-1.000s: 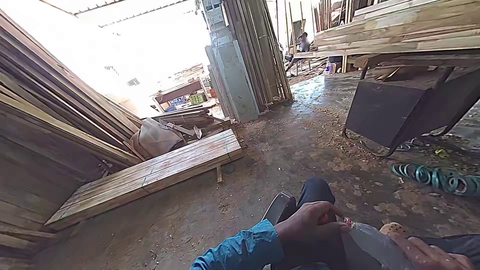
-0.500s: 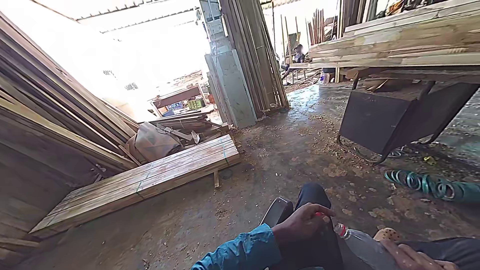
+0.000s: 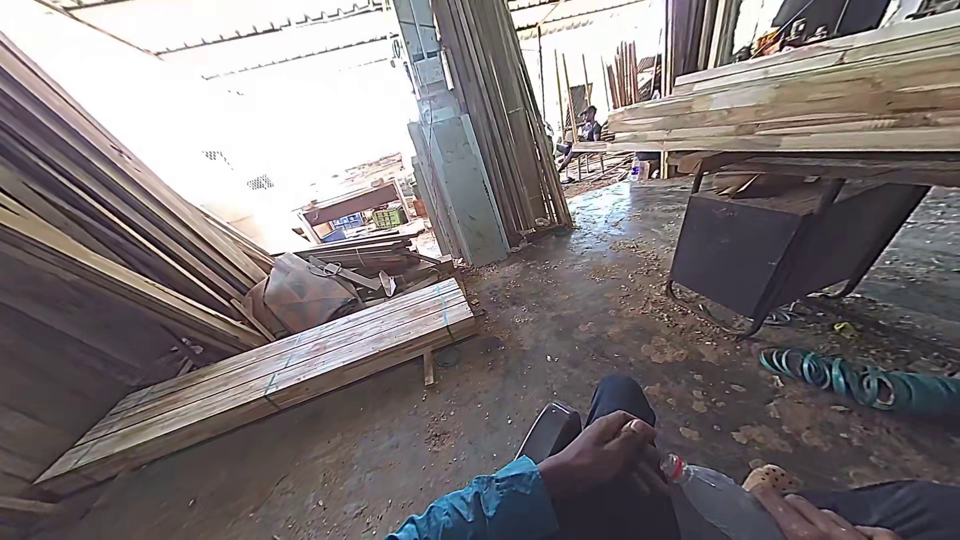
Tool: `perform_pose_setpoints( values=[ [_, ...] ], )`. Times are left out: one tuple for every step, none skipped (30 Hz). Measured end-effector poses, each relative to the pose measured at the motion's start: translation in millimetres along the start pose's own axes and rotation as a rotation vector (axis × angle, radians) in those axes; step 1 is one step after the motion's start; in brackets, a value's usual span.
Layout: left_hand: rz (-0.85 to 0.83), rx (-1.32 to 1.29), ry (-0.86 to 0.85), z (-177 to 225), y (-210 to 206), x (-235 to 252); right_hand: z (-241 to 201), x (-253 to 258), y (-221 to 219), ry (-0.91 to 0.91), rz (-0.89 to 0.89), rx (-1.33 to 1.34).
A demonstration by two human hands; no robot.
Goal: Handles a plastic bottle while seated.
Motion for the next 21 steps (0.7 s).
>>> perform_pose_setpoints(
  values=[
    [0.006, 0.022, -0.003, -0.1, 0.7, -0.8, -1.7, -0.4, 0.2, 0.007, 0.006, 0.001],
    [0.012, 0.055, -0.011, -0.1, 1.7, -1.7, -4.2, -1.4, 1.3, 0.020, 0.018, 0.007],
    [0.015, 0.095, -0.028, 0.3, 2.0, -1.3, -5.3, -2.9, 2.7, 0.024, 0.036, 0.013],
    [0.010, 0.132, -0.051, 2.3, 1.4, 0.5, -4.9, -4.1, 4.7, 0.020, 0.047, 0.023],
    [0.016, 0.171, -0.074, 4.0, 1.6, 2.6, -4.2, -4.6, 6.1, 0.010, 0.056, 0.030],
    [0.027, 0.207, -0.082, 4.5, 2.6, 3.4, -4.5, -4.5, 6.2, 0.003, 0.060, 0.039],
    [0.035, 0.232, -0.073, 3.8, 4.1, 3.8, -5.3, -4.1, 5.7, -0.003, 0.053, 0.049],
    [0.033, 0.247, -0.057, 2.7, 5.3, 4.5, -5.7, -3.5, 5.6, -0.010, 0.046, 0.054],
    [0.023, 0.255, -0.041, 1.9, 5.5, 4.7, -6.5, -3.2, 5.9, -0.016, 0.042, 0.048],
    [0.009, 0.256, -0.032, 1.2, 4.9, 4.3, -7.4, -3.1, 5.8, -0.027, 0.033, 0.046],
    [-0.003, 0.249, -0.032, 0.7, 3.5, 3.3, -8.0, -3.3, 5.3, -0.033, 0.028, 0.046],
    [-0.014, 0.238, -0.046, 0.7, 2.2, 2.6, -8.4, -3.4, 5.0, -0.042, 0.021, 0.046],
    [-0.026, 0.222, -0.072, 1.3, 0.7, 2.6, -7.9, -3.3, 4.8, -0.049, 0.023, 0.046],
    [-0.032, 0.212, -0.096, 1.3, -0.7, 3.2, -7.0, -3.7, 4.5, -0.053, 0.032, 0.048],
    [-0.037, 0.214, -0.110, 0.8, -1.2, 4.0, -5.7, -3.8, 3.8, -0.062, 0.025, 0.059],
    [-0.040, 0.223, -0.113, 0.7, -1.3, 4.9, -4.2, -3.4, 2.9, -0.073, 0.014, 0.063],
    [-0.033, 0.237, -0.109, 0.8, -1.0, 5.5, -2.9, -2.8, 1.8, -0.085, 0.002, 0.064],
    [-0.018, 0.248, -0.099, 0.2, -0.2, 5.5, -1.9, -2.1, 0.1, -0.095, -0.020, 0.066],
    [-0.012, 0.255, -0.100, -0.7, 0.4, 5.4, -1.0, -1.3, -1.7, -0.103, -0.045, 0.066],
    [-0.009, 0.267, -0.109, -0.8, 0.8, 5.2, -0.5, -0.6, -2.9, -0.107, -0.059, 0.052],
    [-0.006, 0.285, -0.123, 0.3, 0.9, 4.7, -0.3, 0.1, -4.3, -0.108, -0.067, 0.043]
  ],
)
Point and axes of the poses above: each hand's wrist, its own x-axis towards the middle knuckle, its own y-axis out of the back of the hand, z = x × y, the point moved 7 cm from there along x, towards the middle knuckle, and after that the axes turned 14 degrees about -z, right-handed, at the moved point
